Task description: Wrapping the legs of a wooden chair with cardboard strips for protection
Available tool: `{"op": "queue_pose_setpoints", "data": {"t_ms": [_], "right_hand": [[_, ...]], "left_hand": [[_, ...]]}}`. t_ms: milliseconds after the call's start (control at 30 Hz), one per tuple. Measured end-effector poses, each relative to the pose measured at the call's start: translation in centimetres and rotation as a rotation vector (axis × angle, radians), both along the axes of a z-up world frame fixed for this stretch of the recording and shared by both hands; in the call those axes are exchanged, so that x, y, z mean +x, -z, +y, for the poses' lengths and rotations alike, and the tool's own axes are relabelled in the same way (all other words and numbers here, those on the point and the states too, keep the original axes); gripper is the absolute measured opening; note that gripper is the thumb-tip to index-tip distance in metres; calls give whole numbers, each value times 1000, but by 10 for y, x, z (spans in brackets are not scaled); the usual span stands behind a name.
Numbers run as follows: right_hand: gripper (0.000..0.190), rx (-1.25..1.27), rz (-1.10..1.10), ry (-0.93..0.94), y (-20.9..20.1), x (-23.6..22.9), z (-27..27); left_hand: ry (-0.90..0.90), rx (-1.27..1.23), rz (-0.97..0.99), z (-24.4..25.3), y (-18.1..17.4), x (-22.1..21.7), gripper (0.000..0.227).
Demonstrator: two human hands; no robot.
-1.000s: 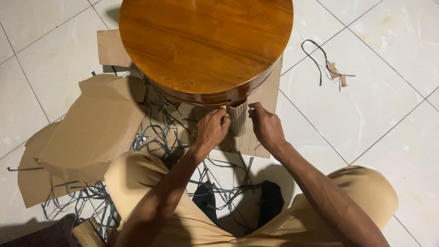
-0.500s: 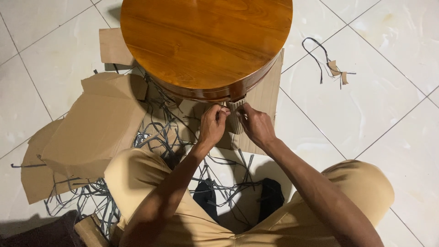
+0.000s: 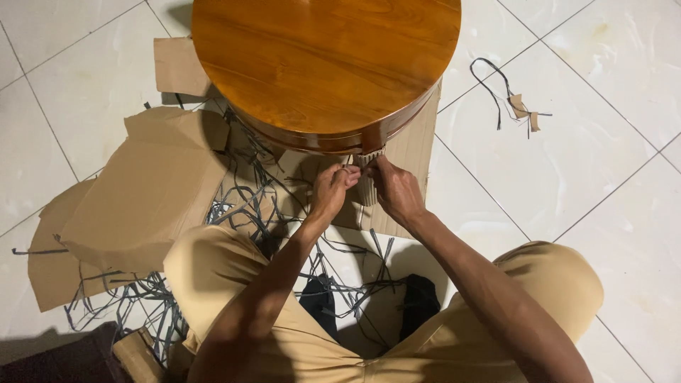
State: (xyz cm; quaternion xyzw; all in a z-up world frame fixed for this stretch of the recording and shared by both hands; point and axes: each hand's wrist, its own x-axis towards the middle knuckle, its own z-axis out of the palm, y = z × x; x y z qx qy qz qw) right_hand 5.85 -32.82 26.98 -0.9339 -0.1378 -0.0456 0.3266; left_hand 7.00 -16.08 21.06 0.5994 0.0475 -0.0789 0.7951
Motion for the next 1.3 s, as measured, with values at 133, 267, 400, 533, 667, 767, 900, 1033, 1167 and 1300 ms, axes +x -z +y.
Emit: {"op": "queue_pose_setpoints", "data": {"t_ms": [133, 267, 400, 533, 667, 767, 900, 1033, 1167, 1300], "right_hand": [[8, -21, -3, 18, 9, 0, -2], [16, 25, 0, 40, 11, 2, 0], [21, 88, 18, 67, 25, 6, -1], [24, 228, 166, 63, 17, 7, 2], [14, 336, 261, 110, 15, 8, 6], [13, 351, 280, 132, 14, 9, 8], [19, 361, 326, 133, 26, 8, 12], [20, 359, 361, 122, 24, 8, 9], [20, 359, 402, 101, 18, 9, 7], [23, 312, 379, 56, 13, 8, 3]], "left_hand": [[-58, -13, -17, 0, 3, -3, 17], [-162, 126, -54, 0, -7, -3, 23], [-158, 677, -431, -1, 9, -12, 21], [-68, 772, -561, -8, 4, -22, 17], [-1, 904, -608, -11, 9, -26, 10], [-20, 865, -650, -12, 8, -27, 7], [-214, 719, -631, -18, 44, -20, 35], [-170, 625, -242, -32, 44, -24, 86], [-79, 728, 79, -70, 104, 13, 61], [-11, 777, 29, -65, 181, 46, 44]]}}
